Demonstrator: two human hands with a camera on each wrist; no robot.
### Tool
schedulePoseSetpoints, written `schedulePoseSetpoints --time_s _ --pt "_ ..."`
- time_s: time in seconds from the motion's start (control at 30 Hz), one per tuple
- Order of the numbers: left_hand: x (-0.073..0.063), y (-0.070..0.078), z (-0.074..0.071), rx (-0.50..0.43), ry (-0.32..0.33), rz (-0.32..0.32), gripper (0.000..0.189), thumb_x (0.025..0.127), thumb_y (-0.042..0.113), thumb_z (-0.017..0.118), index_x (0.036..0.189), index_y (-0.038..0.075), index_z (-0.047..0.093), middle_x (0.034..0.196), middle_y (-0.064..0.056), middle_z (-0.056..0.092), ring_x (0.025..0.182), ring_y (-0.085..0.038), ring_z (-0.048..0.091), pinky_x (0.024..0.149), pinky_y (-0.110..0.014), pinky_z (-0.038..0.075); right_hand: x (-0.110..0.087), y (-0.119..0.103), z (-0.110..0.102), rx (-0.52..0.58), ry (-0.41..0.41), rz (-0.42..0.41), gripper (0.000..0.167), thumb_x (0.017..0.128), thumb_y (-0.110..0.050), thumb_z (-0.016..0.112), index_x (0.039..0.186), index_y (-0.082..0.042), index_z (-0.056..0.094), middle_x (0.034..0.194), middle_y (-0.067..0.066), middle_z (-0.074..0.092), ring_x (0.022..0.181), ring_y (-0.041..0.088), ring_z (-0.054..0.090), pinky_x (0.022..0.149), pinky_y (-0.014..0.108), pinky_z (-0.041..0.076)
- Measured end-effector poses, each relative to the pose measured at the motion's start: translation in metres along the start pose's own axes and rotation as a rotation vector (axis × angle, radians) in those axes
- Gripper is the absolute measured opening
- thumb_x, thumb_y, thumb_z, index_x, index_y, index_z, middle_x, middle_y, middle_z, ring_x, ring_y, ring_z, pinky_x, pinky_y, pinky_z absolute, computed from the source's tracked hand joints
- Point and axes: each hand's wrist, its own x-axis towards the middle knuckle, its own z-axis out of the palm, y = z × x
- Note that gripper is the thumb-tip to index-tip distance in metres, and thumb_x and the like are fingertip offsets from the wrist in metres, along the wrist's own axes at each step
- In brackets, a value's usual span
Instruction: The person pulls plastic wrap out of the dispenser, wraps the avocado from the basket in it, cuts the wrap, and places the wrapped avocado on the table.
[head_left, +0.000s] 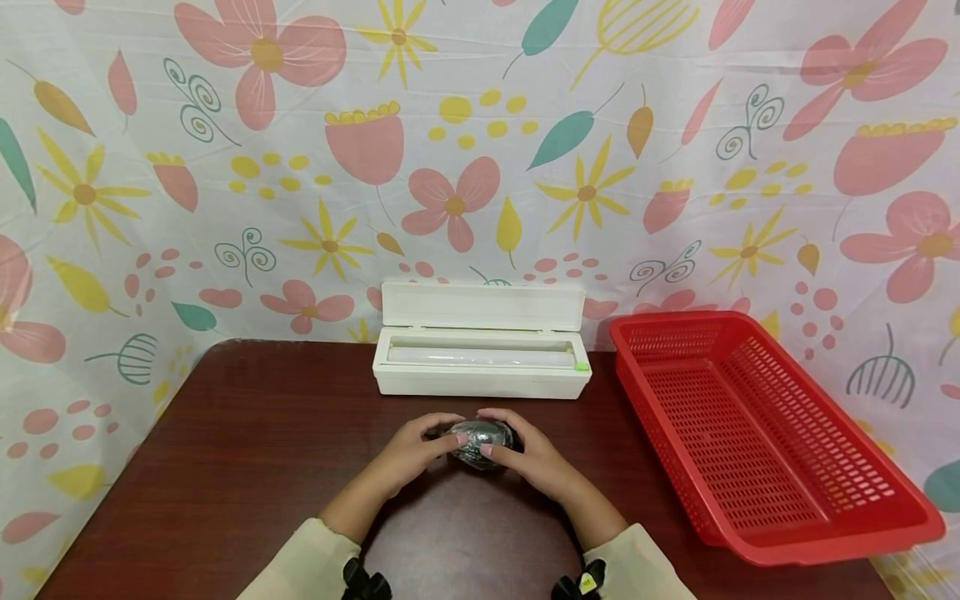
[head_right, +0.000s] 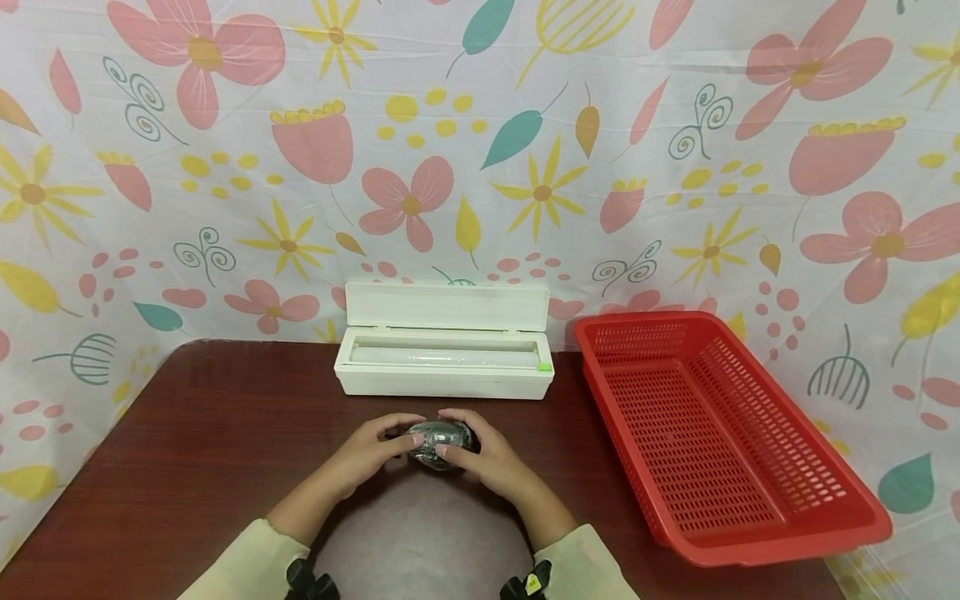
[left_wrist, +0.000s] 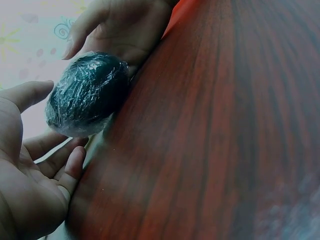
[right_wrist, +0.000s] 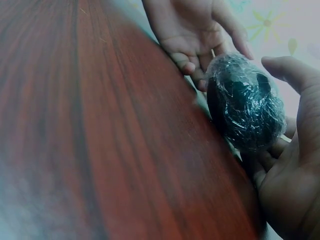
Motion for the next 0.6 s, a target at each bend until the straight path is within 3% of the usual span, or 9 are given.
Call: schedulePoseSetpoints --time_s 0.37,0.6 --pt "0.0002 0.0011 0.0007 -0.045 -0.008 -0.017 0.045 0.094 0.037 0.07 0.132 0.014 0.065 0.13 -0.012 0.064 0.107 -0.021 0.061 0.086 -0.033 0.055 0.0004 0.0001 0.0002 0.032 0.038 -0.021 0.049 0.097 -0.021 0.066 0.144 -0.012 0.053 0.146 0.009 0.055 0.134 0.026 0.05 0.104 0.02 0.041" --pt "-0.0002 0.0017 0.0027 -0.06 0.039 -0.051 0.044 0.097 0.041 0.065 0.131 0.014 0.065 0.123 -0.011 0.066 0.093 -0.022 0.063 0.075 -0.031 0.05 0.0014 0.0033 0.0022 0.076 0.087 -0.062 0.042 0.099 -0.017 0.062 0.14 -0.009 0.056 0.144 0.015 0.057 0.137 0.033 0.048 0.106 0.017 0.04"
